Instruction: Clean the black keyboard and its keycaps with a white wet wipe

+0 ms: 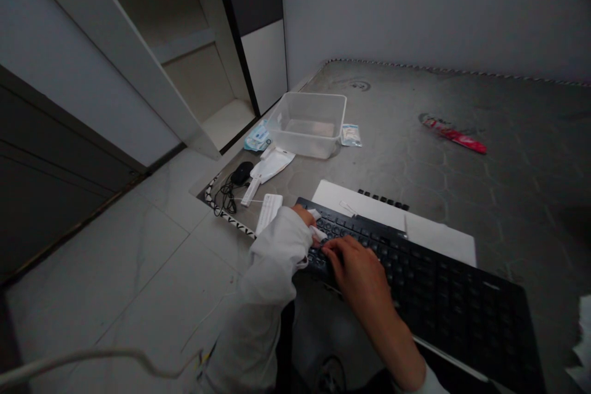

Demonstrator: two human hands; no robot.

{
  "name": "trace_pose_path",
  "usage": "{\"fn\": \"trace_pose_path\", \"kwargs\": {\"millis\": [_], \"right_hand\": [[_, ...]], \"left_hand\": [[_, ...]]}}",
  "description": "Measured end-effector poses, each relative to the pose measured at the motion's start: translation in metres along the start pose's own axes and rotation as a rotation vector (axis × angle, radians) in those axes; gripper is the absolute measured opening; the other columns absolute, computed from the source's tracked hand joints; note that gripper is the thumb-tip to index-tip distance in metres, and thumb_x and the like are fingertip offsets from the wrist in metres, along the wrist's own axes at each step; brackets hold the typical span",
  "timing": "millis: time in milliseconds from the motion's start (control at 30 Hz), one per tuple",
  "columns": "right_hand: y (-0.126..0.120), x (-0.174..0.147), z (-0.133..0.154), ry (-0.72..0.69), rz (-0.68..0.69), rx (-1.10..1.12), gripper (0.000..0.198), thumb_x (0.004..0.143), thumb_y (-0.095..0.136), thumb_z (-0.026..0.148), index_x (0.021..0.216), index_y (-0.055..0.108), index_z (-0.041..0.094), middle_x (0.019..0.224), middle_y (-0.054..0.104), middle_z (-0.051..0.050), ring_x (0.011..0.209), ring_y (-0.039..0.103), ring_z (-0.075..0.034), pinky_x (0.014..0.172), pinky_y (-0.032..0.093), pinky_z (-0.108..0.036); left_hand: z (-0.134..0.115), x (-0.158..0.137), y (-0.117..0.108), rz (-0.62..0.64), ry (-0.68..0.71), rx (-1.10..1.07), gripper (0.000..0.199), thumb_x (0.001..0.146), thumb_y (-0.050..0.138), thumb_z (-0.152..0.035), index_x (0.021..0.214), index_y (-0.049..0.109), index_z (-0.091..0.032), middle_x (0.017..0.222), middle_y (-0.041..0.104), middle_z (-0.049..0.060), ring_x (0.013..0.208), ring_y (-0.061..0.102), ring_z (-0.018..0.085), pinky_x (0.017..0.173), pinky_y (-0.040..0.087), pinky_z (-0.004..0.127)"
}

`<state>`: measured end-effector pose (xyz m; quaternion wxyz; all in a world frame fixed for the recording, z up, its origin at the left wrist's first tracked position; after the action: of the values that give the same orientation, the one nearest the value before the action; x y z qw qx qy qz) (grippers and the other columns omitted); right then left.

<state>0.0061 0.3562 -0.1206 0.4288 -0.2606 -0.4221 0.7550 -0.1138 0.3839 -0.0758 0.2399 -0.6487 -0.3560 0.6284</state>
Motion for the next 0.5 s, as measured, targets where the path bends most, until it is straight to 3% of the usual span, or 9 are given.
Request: {"fn": "trace_pose_path", "kwargs": {"millis": [333, 500], "right_hand": [[0.0064, 0.0034, -0.0066, -0.013, 0.021, 0.161, 0.019, 0.098, 0.054, 0.018, 0.096, 0.073, 0.02, 0.097, 0.071, -0.006, 0.091, 0.066, -0.023, 0.084, 0.045, -0.035], [0.0048, 0.0036, -0.0063, 0.005, 0.023, 0.135, 0.018, 0.097, 0.055, 0.018, 0.097, 0.073, 0.02, 0.096, 0.072, -0.006, 0.089, 0.067, -0.024, 0.08, 0.044, -0.035]], "left_hand": [[-0.007, -0.0008, -0.001, 0.037, 0.038, -0.054, 0.041, 0.081, 0.075, -0.026, 0.119, 0.074, -0.01, 0.129, 0.07, 0.02, 0.119, 0.066, 0.035, 0.101, 0.05, 0.033], [-0.0055, 0.0008, 0.0033, 0.026, 0.047, -0.092, 0.036, 0.079, 0.076, -0.024, 0.113, 0.077, -0.012, 0.119, 0.076, 0.016, 0.112, 0.07, 0.033, 0.097, 0.052, 0.032]]}}
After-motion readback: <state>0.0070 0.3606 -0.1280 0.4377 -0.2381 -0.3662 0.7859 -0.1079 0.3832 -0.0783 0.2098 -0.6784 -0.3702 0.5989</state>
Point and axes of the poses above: each hand's wrist, its own x-axis towards the middle knuckle, its own y-axis out of the palm, z = x × y, the point moved 7 cm from there along x, towards the middle knuckle
